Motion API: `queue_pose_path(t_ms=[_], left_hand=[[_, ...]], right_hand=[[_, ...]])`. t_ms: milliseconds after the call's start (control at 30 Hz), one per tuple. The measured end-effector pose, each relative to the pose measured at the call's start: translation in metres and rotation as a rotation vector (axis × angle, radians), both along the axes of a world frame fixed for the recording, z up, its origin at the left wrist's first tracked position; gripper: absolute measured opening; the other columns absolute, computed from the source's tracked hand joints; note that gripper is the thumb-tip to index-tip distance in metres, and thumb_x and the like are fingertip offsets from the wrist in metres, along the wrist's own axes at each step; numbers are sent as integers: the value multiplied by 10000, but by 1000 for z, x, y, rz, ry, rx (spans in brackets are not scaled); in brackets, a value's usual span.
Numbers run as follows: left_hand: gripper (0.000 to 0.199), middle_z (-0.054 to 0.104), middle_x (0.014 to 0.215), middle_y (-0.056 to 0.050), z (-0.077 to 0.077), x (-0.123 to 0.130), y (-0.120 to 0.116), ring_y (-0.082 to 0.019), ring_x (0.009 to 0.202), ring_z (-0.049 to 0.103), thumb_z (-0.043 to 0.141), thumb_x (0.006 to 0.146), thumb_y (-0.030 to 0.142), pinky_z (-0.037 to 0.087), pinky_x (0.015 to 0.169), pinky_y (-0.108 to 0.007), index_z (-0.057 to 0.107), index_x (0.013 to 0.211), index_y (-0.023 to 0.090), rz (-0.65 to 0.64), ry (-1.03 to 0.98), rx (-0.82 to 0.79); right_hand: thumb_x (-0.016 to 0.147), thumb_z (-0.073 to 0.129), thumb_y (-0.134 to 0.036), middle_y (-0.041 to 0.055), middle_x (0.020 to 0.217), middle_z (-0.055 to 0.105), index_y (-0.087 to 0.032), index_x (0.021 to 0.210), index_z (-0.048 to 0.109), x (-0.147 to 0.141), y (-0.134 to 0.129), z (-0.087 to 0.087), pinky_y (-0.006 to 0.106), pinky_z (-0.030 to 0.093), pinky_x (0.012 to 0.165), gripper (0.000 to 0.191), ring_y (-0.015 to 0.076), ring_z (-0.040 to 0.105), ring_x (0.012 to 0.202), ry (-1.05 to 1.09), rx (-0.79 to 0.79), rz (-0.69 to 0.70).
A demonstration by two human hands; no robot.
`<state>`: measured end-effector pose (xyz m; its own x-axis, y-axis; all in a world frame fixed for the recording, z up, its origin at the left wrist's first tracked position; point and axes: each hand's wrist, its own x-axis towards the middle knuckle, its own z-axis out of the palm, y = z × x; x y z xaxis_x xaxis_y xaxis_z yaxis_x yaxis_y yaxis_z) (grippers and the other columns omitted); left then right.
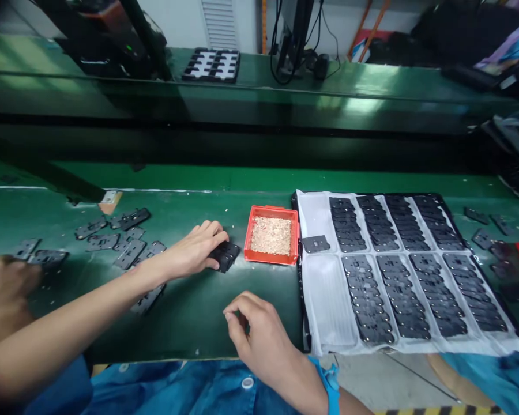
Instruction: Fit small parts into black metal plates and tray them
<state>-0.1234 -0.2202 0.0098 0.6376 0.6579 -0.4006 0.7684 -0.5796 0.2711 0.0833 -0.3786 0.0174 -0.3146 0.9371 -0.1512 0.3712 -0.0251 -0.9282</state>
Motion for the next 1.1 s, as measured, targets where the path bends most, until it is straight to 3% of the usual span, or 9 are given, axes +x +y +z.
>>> queue_pose_path(t_ms=[367, 500, 600, 700, 800, 867, 933, 1000, 1100], left_hand=[[291, 624, 1201, -118, 2, -3, 1, -292, 1056, 595, 726, 920, 181, 448, 903, -390, 500, 1102, 200, -29, 34, -51], [262, 623, 1258, -140, 0, -7, -7, -269, 969, 667, 617, 960, 132, 462, 839, -364, 498, 1187, 190, 6, -31, -105], [151, 698, 1136, -113, 3, -13, -7, -294, 1004, 695, 570, 980, 138, 459, 819, -353, 536, 1111, 203, 26, -102, -157], [134, 740, 1063, -89, 24, -11, -11, -291, 997, 704, 557, 977, 141, 466, 817, -346, 571, 1087, 217, 16, -131, -243], [203, 752, 1046, -56, 59, 7, -23, -268, 948, 695, 580, 921, 89, 467, 834, -346, 620, 1056, 235, -112, -179, -313], [210, 746, 969, -31, 82, 31, -31, -247, 892, 685, 581, 889, 53, 463, 836, -343, 643, 964, 239, -215, -289, -350], [190, 716, 842, -18, 100, 58, -37, -226, 787, 661, 597, 872, 45, 457, 790, -333, 628, 840, 229, -314, -409, -393], [216, 652, 709, -6, 110, 86, -38, -207, 690, 616, 611, 872, 42, 444, 723, -321, 578, 752, 219, -399, -493, -410], [167, 666, 828, -33, 109, 119, -30, -218, 778, 624, 631, 896, 68, 452, 717, -314, 573, 841, 215, -403, -563, -266]], right_hand=[[1026, 532, -171, 9, 858, 649, -212, 928, 664, -1, 1, 2, 265, 445, 656, 169, 139, 587, 714, -30, 41, -6], [1023, 531, -175, 24, 896, 680, -207, 974, 681, 3, 3, 3, 267, 462, 647, 161, 142, 601, 717, -32, 73, -17], [1023, 538, -180, 27, 914, 691, -209, 1012, 691, 8, 6, 6, 271, 486, 653, 157, 140, 609, 706, -35, 106, -52], [1029, 566, -226, 43, 977, 705, -210, 1066, 692, 16, 11, 14, 293, 540, 732, 132, 155, 651, 777, -35, 155, -169], [1014, 645, -336, 76, 1169, 714, -218, 1228, 668, 25, 18, 27, 324, 592, 832, 246, 177, 706, 930, 30, 73, -286], [984, 697, -424, 79, 1224, 716, -223, 1267, 665, 33, 23, 36, 330, 621, 845, 348, 181, 730, 965, 178, -79, -201], [957, 717, -510, 65, 1163, 739, -213, 1213, 695, 43, 26, 42, 318, 644, 796, 392, 170, 755, 904, 374, -253, -22], [951, 711, -557, 49, 1069, 762, -201, 1196, 701, 56, 24, 44, 314, 658, 755, 432, 158, 772, 826, 562, -386, 68], [975, 715, -512, 58, 1001, 787, -178, 1248, 692, 78, 12, 39, 327, 668, 750, 432, 171, 788, 837, 766, -457, -60]])
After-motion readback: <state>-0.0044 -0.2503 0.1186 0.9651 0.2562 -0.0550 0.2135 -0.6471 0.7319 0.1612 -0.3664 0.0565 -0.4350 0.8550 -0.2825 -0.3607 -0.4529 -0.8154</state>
